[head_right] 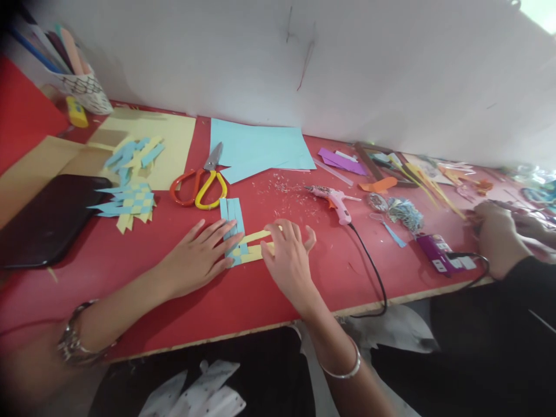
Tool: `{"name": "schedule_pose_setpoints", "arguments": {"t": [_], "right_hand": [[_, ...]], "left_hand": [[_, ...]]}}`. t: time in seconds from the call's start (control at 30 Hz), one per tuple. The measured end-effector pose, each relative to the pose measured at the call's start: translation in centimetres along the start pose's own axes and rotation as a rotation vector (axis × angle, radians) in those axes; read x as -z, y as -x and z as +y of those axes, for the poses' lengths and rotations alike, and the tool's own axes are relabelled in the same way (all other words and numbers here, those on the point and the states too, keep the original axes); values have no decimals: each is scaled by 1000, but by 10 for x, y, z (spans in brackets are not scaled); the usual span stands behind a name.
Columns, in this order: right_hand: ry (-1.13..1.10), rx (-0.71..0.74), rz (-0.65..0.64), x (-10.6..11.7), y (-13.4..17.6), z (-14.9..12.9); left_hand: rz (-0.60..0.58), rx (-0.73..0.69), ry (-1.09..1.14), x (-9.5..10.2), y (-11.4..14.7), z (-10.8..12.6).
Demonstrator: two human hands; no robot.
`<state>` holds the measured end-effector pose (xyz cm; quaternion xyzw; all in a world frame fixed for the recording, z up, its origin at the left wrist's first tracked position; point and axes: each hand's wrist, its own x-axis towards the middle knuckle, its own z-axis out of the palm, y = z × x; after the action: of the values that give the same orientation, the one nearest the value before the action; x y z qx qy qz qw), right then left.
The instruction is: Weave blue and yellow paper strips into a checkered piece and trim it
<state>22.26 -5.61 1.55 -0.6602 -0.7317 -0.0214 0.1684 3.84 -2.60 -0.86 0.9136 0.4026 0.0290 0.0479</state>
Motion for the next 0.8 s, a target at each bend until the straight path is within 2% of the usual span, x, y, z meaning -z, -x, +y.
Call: {"name": "schedule_pose_setpoints", "arguments": {"t": [0.13,0.4,0.47,0.63,0.8], "right_hand": [[-28,135,-118,0,-2,3],[-36,120,-366,3,-25,4],[-15,130,-382,4,-28,2],[156,217,-312,0,-33,-6],[34,294,-371,-1,-39,-7]], "left_hand": [[-12,16,2,-1,-1,0],[9,4,-10,-3,-1,-1],[14,8,-8,-2,0,0],[-19,13,3,-1,-1,0],[-21,10,16,0,-1,-2]]}}
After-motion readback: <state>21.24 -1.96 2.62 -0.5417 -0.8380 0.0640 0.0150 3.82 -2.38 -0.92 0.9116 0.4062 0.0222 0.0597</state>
